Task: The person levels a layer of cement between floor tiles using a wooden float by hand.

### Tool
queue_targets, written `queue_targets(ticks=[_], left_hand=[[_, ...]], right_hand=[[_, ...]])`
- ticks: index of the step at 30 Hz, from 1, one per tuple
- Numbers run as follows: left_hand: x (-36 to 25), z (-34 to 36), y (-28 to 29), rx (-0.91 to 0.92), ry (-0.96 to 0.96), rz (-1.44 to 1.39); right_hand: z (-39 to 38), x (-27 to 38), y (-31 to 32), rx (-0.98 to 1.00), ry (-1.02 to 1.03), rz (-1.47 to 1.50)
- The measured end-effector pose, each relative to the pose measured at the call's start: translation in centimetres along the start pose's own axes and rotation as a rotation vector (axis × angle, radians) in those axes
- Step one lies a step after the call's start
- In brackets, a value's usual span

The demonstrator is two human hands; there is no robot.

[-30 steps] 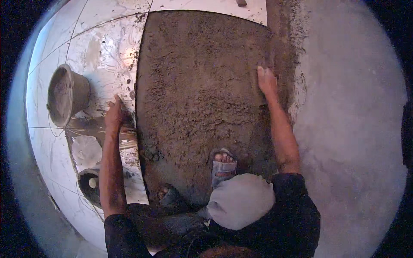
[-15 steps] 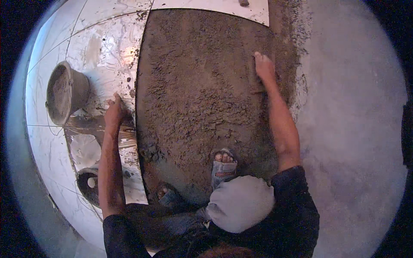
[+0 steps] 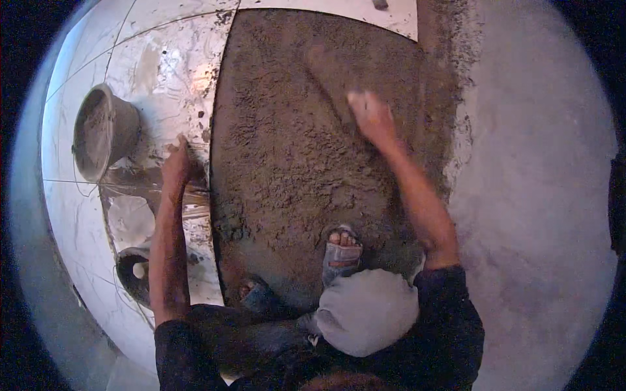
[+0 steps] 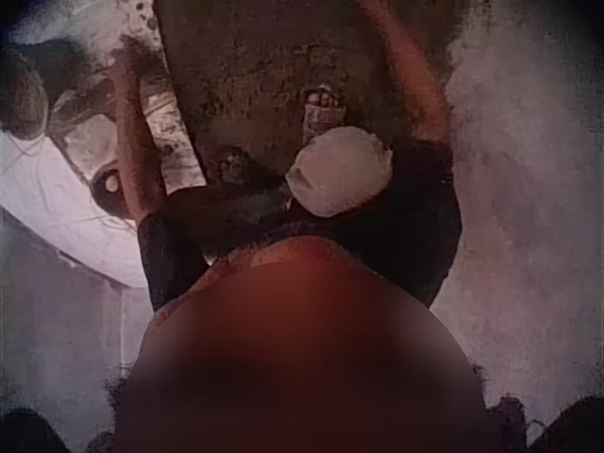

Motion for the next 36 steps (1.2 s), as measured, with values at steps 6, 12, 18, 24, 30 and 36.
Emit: queue_targets(ticks=[6, 12, 18, 24, 30, 36], left_hand=[[-1.2, -0.5, 0.7, 0.02, -0.026, 0.015], [-0.6, 0.3, 0.1, -0.054, -0.006, 0.008], [-0.2, 0.0, 0.3, -0.118, -0.067, 0.009], [-0.1, 0.9, -1.0, -0.133, -0.085, -0.041], [0.1, 1.3, -1.5, -0.129, -0.094, 0.011], [-0.2, 0.5, -0.2, -0.156, -0.091, 0.012]], right_hand=[[15.8, 1.3, -1.2, -0.037, 0.278, 0.363], [14.1, -1.0, -4.2, 0.096, 0.057, 0.6], [3.8, -2.1, -2.1, 0.055, 0.078, 0.263], [-4.1, -3.7, -1.4, -0.052, 0.104, 0.323], [4.5, -8.4, 4.3, -0.392, -0.131, 0.614], [3.6, -8.6, 0.7, -0.323, -0.27, 0.741]])
Point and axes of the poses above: each hand's wrist, its own z-axis towards the middle knuckle, its own y-axis out of the back of the hand, x = y × z, the point moved 7 cm from there along z, towards the middle knuckle, and after that the axes turned 11 degrees about y, right-handed, at the moved point
